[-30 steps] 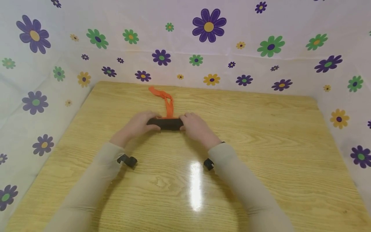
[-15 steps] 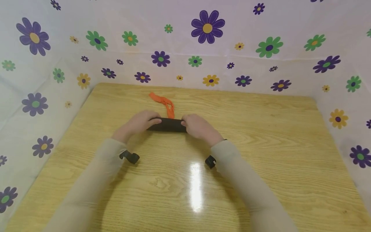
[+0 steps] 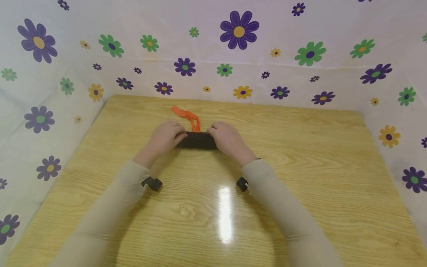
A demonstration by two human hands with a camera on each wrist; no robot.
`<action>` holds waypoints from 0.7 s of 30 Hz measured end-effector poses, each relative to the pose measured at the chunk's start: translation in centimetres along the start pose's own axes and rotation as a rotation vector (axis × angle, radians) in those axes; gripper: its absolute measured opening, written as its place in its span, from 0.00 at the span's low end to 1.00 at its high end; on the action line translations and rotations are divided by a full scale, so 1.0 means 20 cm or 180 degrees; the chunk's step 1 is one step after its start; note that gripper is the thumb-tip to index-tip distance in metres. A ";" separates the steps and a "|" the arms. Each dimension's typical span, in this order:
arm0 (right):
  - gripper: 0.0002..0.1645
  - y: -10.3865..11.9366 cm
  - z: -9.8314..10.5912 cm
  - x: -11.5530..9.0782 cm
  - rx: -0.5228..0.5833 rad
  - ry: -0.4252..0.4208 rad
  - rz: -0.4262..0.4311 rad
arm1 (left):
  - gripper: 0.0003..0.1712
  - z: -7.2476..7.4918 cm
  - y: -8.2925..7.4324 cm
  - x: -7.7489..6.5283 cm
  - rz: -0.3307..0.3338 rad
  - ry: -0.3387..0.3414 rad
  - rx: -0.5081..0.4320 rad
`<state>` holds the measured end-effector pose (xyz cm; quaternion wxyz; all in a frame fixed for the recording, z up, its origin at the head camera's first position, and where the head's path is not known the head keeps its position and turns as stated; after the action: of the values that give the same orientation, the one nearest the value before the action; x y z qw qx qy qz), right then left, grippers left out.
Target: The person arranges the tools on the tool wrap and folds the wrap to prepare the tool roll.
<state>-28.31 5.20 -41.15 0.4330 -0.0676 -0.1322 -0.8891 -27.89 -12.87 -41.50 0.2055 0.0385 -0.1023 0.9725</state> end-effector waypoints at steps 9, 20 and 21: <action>0.46 -0.07 -0.10 -0.04 0.0269 0.0987 -0.0497 | 0.39 -0.08 0.03 0.00 0.0175 0.0571 0.0142; 0.35 -0.08 -0.09 -0.02 0.0043 0.0733 -0.0481 | 0.24 -0.08 0.05 0.04 0.0187 0.0613 -0.0042; 0.35 -0.08 -0.09 -0.02 0.0042 0.0767 -0.0500 | 0.23 -0.07 0.05 0.04 0.0188 0.0646 -0.0040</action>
<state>-29.34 5.81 -43.22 0.3753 0.0531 -0.0900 -0.9210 -29.13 -13.03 -43.01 0.1863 -0.0645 -0.0882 0.9764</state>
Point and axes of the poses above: each hand's wrist, its own x-axis towards the middle knuckle, its own z-axis out of the back of the hand, y = z × x, the point moved 5 cm from there along x, towards the middle knuckle, and after that the axes turned 6 degrees about z, right-handed, at the moved point
